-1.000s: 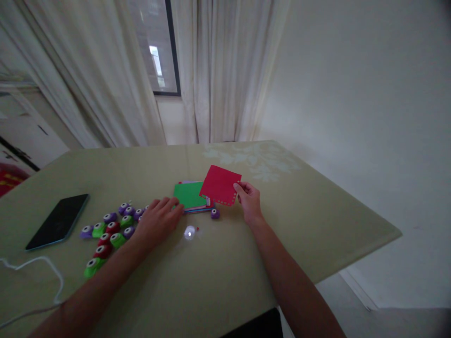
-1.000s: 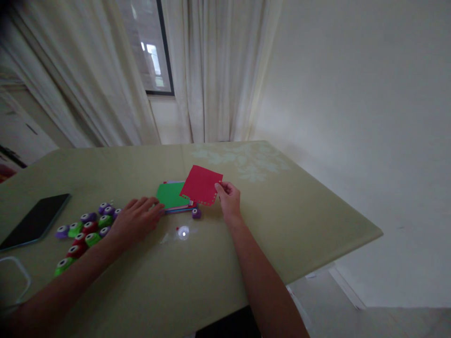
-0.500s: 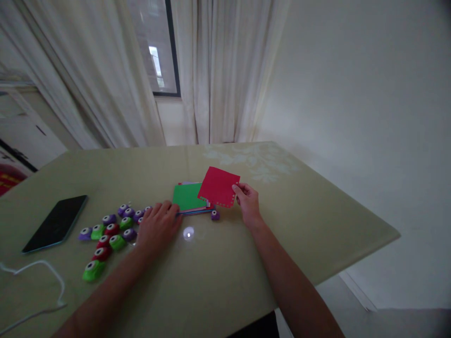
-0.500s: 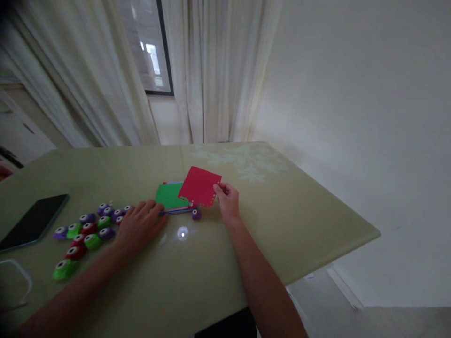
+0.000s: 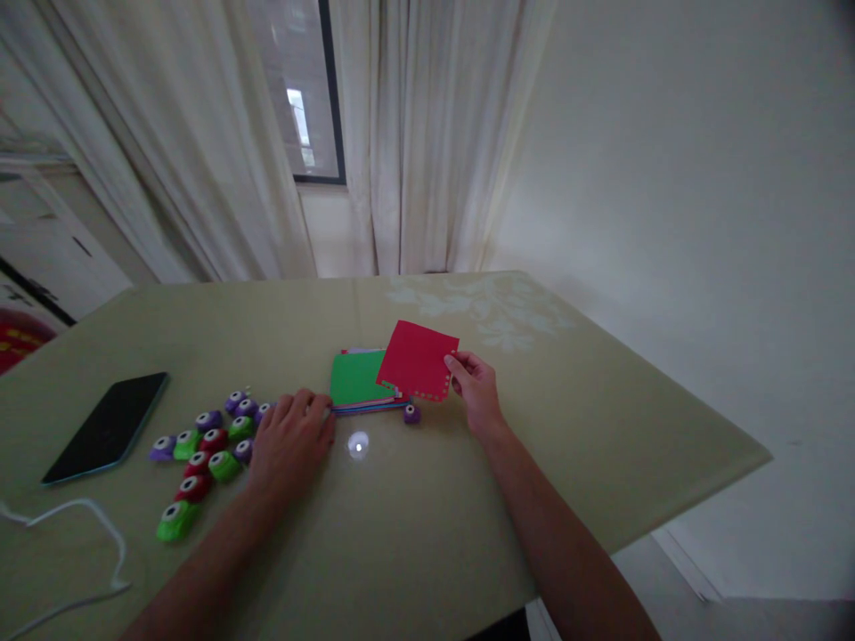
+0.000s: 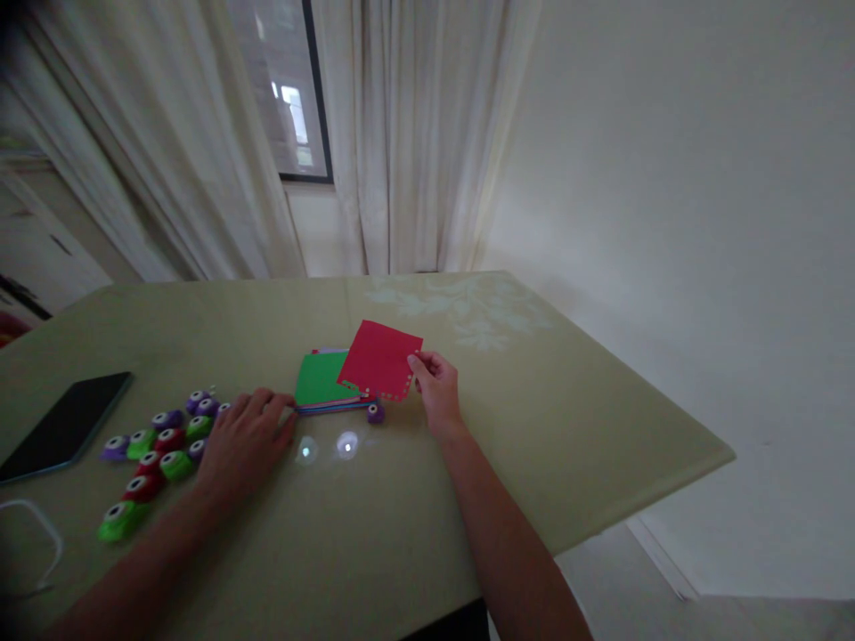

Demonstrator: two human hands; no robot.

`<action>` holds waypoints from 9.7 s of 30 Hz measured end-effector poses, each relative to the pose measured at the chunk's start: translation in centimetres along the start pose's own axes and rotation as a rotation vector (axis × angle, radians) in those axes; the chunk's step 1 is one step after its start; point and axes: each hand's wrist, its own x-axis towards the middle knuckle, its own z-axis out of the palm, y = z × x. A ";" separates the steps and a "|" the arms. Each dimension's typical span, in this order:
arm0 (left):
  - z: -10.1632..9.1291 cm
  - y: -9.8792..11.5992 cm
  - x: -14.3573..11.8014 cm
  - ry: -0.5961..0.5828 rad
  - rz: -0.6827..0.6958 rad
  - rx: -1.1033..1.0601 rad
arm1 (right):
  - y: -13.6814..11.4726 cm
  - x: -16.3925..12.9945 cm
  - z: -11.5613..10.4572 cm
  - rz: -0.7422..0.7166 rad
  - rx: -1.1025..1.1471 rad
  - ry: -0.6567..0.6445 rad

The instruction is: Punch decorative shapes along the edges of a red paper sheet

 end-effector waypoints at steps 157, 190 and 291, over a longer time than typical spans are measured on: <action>-1.7 2.7 -1.8 -0.494 -0.002 -0.596 | 0.2 -9.5 -4.2 -0.319 -0.773 -0.352; -0.1 4.2 -1.4 -0.518 -0.218 -0.909 | -0.7 -8.0 -4.6 -0.151 -0.676 -0.570; -0.2 4.6 -3.1 -0.460 0.467 -0.535 | -0.9 -7.8 -4.6 -0.205 -0.643 -0.643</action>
